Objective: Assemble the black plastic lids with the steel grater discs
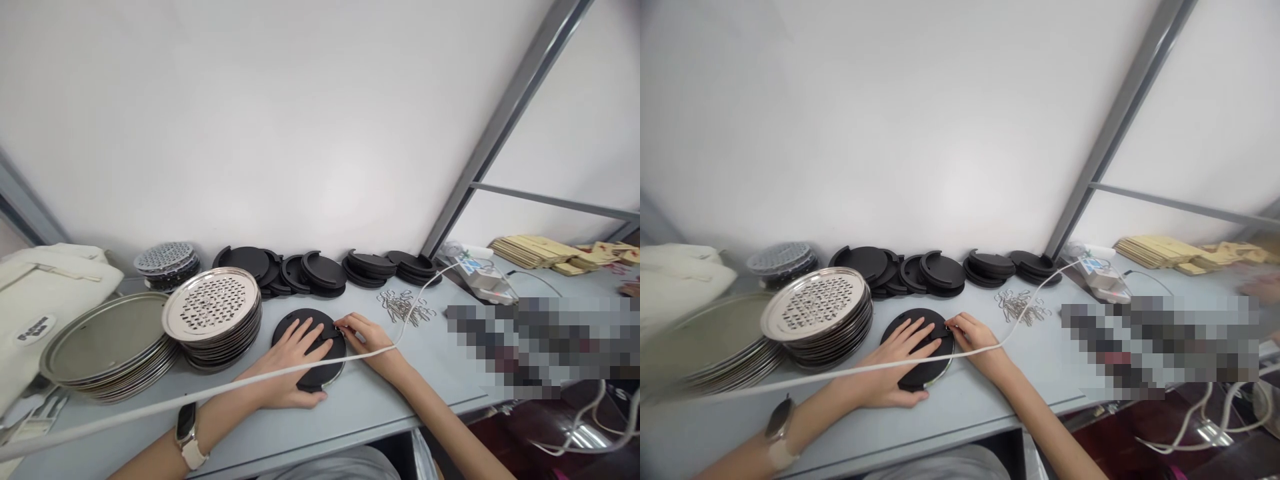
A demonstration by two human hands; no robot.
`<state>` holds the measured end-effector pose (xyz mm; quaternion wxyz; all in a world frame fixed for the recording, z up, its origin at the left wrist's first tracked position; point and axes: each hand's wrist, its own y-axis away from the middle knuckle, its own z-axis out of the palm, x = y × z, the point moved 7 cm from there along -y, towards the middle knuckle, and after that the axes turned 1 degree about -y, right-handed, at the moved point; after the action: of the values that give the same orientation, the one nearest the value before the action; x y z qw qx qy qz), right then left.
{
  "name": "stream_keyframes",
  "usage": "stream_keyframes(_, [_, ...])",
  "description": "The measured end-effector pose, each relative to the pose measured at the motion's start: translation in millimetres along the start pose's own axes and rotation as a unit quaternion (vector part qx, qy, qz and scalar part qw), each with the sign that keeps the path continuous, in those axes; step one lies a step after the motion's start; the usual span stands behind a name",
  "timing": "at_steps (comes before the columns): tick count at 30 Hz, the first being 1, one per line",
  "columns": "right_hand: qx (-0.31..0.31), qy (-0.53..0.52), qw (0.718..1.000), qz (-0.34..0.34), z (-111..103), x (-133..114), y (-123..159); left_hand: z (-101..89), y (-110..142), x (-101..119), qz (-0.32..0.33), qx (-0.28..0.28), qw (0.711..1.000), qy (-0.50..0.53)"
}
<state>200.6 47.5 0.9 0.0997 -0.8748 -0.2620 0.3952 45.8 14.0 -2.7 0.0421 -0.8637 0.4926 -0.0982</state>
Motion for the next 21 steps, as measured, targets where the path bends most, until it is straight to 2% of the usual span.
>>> stream_keyframes(11, [0.011, 0.015, 1.0, 0.003, -2.4, -3.2, 0.7, -2.1, -0.3, 0.9, -0.001, 0.011, 1.0, 0.014])
stream_keyframes(21, [0.056, 0.02, 0.998, -0.013, -7.7, -2.5, 1.2, 0.8, -0.9, -0.4, -0.011, 0.0, 1.0, 0.014])
